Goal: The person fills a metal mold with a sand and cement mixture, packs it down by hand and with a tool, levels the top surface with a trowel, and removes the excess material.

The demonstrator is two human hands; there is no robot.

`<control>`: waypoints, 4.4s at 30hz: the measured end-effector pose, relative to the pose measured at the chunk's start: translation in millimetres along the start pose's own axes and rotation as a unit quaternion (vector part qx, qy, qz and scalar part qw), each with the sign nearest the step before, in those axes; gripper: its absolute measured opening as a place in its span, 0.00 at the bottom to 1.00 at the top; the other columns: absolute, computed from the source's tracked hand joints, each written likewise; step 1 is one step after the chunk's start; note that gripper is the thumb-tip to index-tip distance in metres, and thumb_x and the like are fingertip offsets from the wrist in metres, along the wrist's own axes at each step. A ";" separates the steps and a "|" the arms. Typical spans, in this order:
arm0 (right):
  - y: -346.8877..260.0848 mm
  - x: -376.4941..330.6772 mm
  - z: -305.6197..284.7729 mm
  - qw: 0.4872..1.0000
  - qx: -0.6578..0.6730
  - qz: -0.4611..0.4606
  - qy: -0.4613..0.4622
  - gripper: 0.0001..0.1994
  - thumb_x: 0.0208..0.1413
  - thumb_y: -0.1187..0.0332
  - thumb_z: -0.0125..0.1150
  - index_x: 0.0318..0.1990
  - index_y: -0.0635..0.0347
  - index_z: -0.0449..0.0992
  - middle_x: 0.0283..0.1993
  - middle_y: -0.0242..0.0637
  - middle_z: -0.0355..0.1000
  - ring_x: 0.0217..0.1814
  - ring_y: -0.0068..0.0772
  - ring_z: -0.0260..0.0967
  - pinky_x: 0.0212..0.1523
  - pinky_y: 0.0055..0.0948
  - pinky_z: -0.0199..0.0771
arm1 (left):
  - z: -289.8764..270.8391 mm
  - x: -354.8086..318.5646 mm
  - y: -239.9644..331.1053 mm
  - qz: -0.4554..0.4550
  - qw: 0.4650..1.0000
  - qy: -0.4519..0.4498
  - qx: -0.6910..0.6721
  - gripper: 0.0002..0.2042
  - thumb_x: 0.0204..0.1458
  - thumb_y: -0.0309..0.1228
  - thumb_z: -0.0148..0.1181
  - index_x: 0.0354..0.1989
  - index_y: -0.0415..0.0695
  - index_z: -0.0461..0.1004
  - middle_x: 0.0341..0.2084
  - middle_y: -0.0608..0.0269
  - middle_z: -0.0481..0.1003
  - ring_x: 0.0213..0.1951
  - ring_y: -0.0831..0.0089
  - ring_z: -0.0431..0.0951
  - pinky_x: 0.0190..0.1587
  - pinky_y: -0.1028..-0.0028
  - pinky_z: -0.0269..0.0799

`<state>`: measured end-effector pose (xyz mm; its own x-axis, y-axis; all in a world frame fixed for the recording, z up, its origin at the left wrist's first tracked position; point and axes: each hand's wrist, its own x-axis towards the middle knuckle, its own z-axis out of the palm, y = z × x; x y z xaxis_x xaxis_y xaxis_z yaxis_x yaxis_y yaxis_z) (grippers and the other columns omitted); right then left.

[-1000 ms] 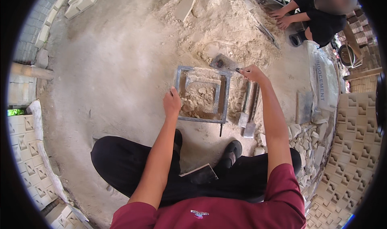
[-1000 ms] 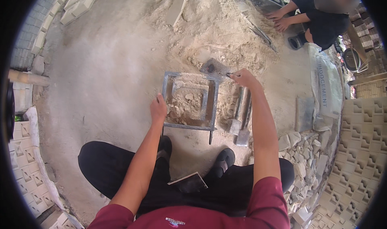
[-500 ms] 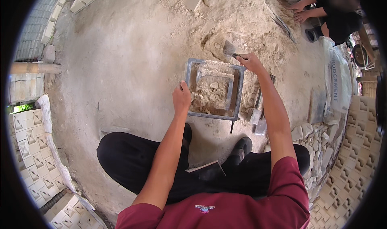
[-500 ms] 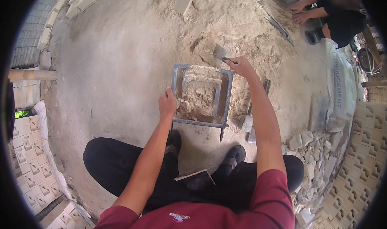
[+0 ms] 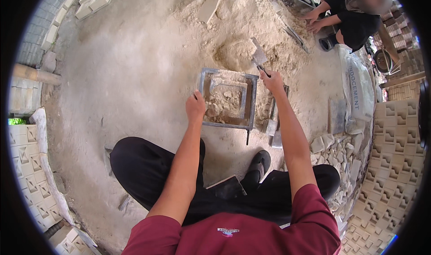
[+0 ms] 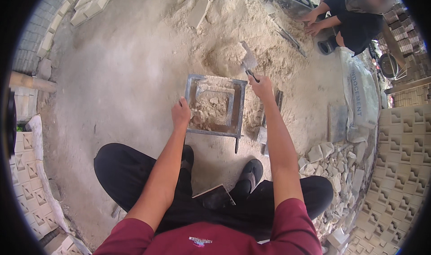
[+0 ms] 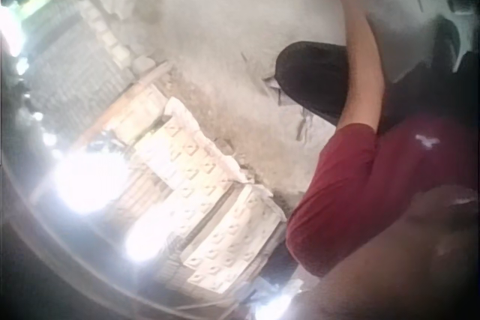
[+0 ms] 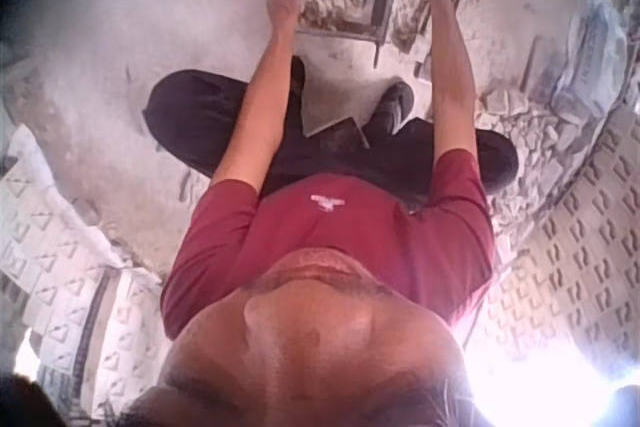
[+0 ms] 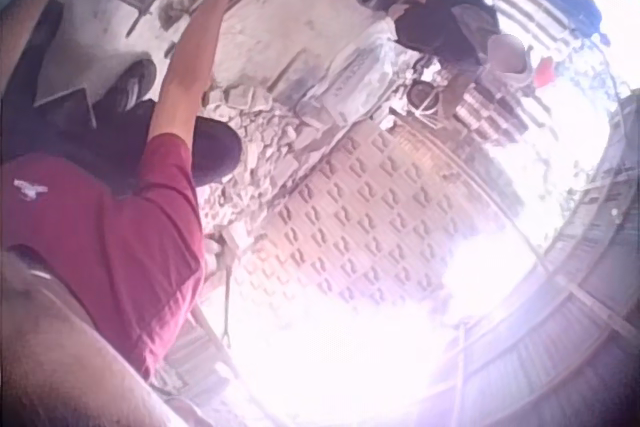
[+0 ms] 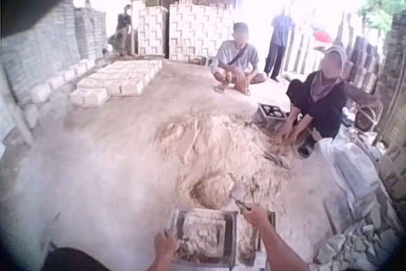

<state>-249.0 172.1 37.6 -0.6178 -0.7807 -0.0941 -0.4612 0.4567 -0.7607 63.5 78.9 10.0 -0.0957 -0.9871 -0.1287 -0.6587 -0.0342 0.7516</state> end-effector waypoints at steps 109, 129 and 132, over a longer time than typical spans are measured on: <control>-91.6 -270.7 104.0 0.990 -0.019 0.032 0.133 0.31 0.57 0.75 0.51 0.67 0.74 0.48 0.49 0.63 0.59 0.44 0.60 0.66 0.47 0.43 0.69 | 1.3 -0.2 0.4 -0.038 0.996 -0.057 -0.051 0.28 0.57 0.50 0.40 0.42 0.34 0.75 0.40 0.36 0.75 0.47 0.41 0.72 0.49 0.52 0.65; -33.2 8.4 -24.8 0.939 -0.332 0.014 -0.089 0.13 0.59 0.60 0.54 0.39 0.61 0.76 0.38 0.51 0.75 0.46 0.56 0.72 0.46 0.48 0.70 | 10.9 23.8 5.8 0.014 0.995 0.003 -0.097 0.23 0.57 0.46 0.46 0.32 0.34 0.74 0.28 0.41 0.76 0.37 0.42 0.75 0.40 0.55 0.67; -21.3 46.1 -9.4 0.937 -0.300 0.037 -0.173 0.15 0.59 0.58 0.54 0.42 0.60 0.78 0.40 0.49 0.75 0.47 0.52 0.72 0.47 0.47 0.71 | 10.9 22.8 11.8 0.008 0.996 0.011 -0.092 0.22 0.58 0.45 0.46 0.31 0.34 0.74 0.26 0.41 0.75 0.34 0.44 0.75 0.38 0.56 0.67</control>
<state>-273.6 130.4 55.5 -0.4665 -0.7811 -0.4150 -0.7642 0.5922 -0.2556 45.4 57.7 8.9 -0.0879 -0.9908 -0.1027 -0.5093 -0.0439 0.8595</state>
